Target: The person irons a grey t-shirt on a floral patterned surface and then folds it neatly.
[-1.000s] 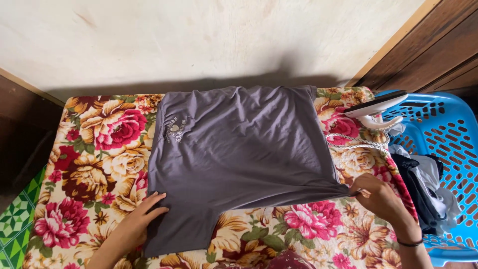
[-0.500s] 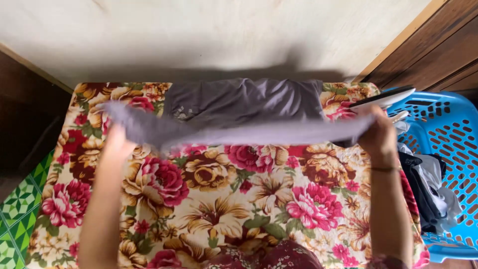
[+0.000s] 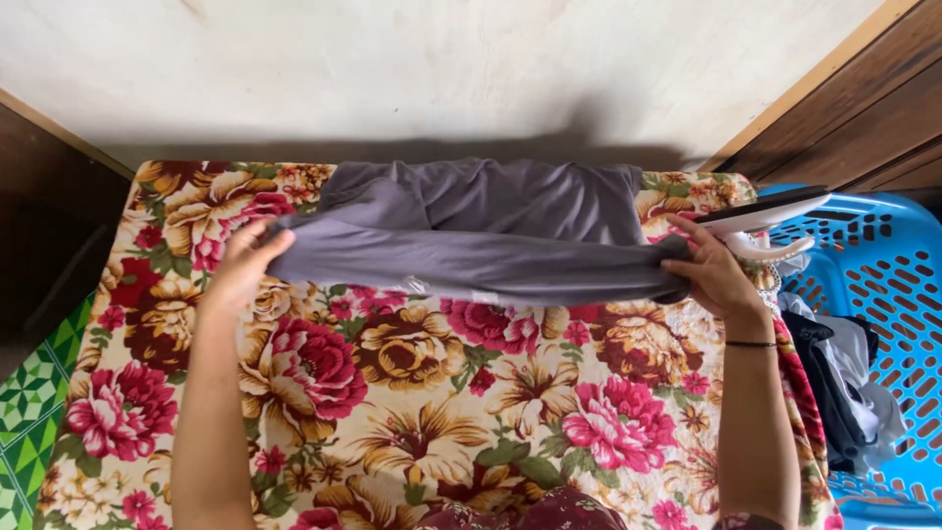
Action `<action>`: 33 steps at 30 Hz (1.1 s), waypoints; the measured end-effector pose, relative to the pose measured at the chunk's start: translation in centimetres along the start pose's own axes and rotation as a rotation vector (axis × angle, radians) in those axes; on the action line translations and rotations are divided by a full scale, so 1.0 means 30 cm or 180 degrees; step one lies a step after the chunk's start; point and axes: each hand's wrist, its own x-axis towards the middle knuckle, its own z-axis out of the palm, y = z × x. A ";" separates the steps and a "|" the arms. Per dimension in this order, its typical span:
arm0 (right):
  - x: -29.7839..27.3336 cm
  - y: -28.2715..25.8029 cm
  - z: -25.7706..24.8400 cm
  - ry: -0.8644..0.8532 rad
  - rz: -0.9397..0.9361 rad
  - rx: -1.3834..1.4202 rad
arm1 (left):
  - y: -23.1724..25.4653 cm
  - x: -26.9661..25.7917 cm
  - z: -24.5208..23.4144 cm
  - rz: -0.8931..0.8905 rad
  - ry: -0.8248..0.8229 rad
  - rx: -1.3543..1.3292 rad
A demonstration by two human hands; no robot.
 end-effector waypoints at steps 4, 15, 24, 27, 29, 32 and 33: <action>0.002 -0.068 0.129 0.0319 -0.0533 0.0269 | -0.119 0.088 -0.052 0.0045 0.0067 0.0022; -0.100 0.216 0.092 0.1524 0.0259 -0.2438 | -0.185 -0.115 -0.100 -0.0233 -0.0120 0.1122; -0.065 0.056 0.131 0.1166 0.0009 -0.0031 | -0.188 -0.107 -0.117 -0.0537 -0.0190 0.0727; -0.023 0.101 -0.008 0.0665 0.0452 0.0543 | -0.106 -0.116 -0.112 -0.0563 -0.0549 0.0725; -0.019 0.109 -0.015 0.0448 0.0618 0.0395 | -0.190 -0.039 -0.153 -0.0515 -0.0512 0.0746; -0.033 -0.043 0.078 0.0206 0.0358 0.0383 | -0.122 0.046 -0.167 -0.0193 -0.0273 0.0678; -0.045 -0.119 0.125 0.0181 -0.0057 0.0518 | -0.067 0.071 -0.161 0.0072 -0.0072 0.0583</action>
